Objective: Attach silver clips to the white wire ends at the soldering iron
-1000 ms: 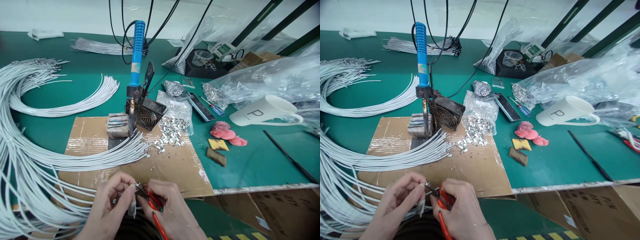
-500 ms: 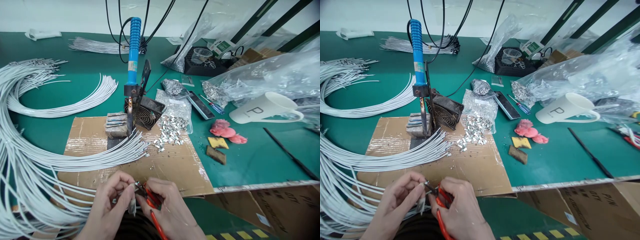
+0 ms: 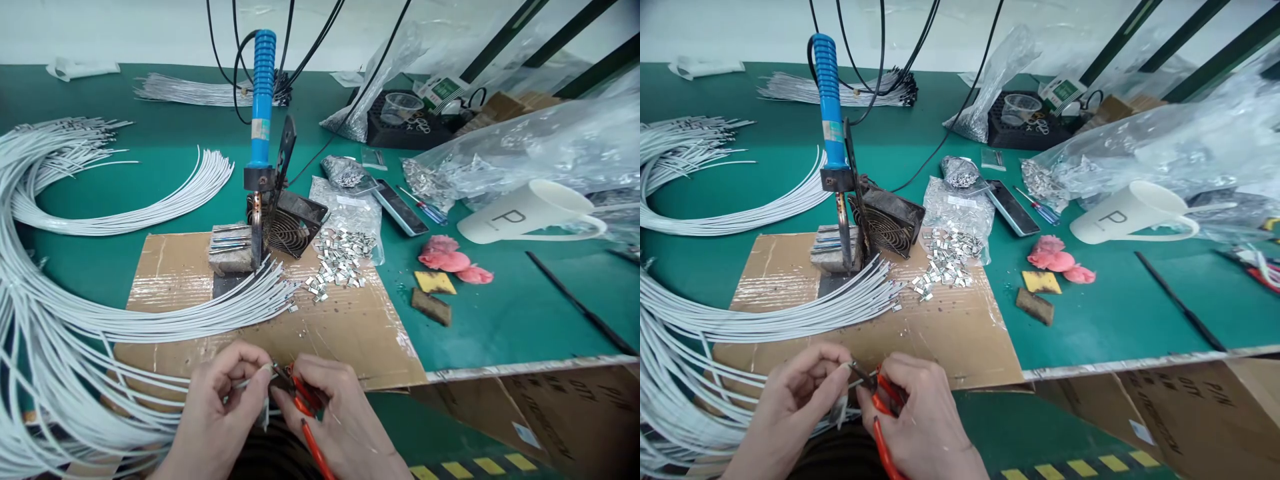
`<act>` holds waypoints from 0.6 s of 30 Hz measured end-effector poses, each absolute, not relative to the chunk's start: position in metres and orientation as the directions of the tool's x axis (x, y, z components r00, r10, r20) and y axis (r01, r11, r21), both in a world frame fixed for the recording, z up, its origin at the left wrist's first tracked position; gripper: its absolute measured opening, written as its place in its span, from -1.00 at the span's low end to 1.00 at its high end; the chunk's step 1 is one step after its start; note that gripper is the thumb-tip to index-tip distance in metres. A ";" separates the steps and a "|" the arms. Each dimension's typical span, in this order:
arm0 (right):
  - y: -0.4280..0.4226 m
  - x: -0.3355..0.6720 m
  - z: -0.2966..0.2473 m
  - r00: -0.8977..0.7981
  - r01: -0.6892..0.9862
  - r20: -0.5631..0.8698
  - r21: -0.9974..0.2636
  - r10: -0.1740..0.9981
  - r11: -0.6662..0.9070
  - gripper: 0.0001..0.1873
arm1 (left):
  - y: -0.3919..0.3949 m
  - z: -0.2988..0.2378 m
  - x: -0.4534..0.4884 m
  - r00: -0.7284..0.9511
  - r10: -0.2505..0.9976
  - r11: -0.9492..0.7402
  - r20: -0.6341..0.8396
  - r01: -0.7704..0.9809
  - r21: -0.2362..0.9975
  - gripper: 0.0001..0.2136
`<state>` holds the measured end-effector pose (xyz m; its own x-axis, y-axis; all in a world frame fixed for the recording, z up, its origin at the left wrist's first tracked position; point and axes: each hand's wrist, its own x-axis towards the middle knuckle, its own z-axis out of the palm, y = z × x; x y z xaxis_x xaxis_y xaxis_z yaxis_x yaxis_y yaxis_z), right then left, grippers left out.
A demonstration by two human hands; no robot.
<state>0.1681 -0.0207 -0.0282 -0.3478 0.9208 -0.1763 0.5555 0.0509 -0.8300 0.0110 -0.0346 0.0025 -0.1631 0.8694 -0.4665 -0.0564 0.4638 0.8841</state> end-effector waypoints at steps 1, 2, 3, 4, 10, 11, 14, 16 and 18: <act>-0.021 0.168 -0.028 -0.346 0.550 -0.178 -0.834 0.921 0.046 -0.57 | -0.035 0.003 0.012 -0.175 0.872 0.457 -0.458 -0.048 0.888 -0.86; -0.021 0.168 -0.028 -0.344 0.543 -0.180 -0.839 0.921 0.040 -0.57 | -0.035 0.003 0.013 -0.186 0.874 0.450 -0.449 -0.040 0.892 -0.87; -0.021 0.168 -0.029 -0.344 0.534 -0.182 -0.845 0.921 0.032 -0.57 | -0.035 0.003 0.013 -0.198 0.876 0.442 -0.439 -0.033 0.896 -0.88; -0.022 0.168 -0.029 -0.342 0.527 -0.187 -0.850 0.921 0.023 -0.56 | -0.035 0.003 0.014 -0.207 0.877 0.437 -0.433 -0.026 0.899 -0.89; -0.023 0.167 -0.033 -0.337 0.487 -0.211 -0.873 0.918 -0.022 -0.58 | -0.035 0.001 0.012 -0.214 0.883 0.434 -0.417 0.038 0.900 -0.86; -0.023 0.167 -0.033 -0.338 0.479 -0.210 -0.877 0.918 -0.024 -0.59 | -0.035 0.001 0.012 -0.210 0.884 0.436 -0.417 0.050 0.899 -0.86; -0.023 0.167 -0.033 -0.338 0.464 -0.199 -0.886 0.920 -0.021 -0.62 | -0.035 0.000 0.010 -0.194 0.885 0.442 -0.423 0.070 0.894 -0.85; -0.023 0.167 -0.034 -0.344 0.455 -0.187 -0.890 0.920 -0.011 -0.63 | -0.034 0.000 0.010 -0.186 0.886 0.444 -0.425 0.074 0.893 -0.85; -0.023 0.167 -0.036 -0.350 0.448 -0.170 -0.894 0.921 0.006 -0.64 | -0.034 0.000 0.010 -0.180 0.885 0.446 -0.428 0.070 0.892 -0.85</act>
<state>0.1668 -0.0228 -0.0356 -0.3502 0.9212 -0.1695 0.4476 0.0056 -0.8942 0.0097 -0.0342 -0.0002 -0.1804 0.8855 -0.4283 0.0702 0.4459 0.8923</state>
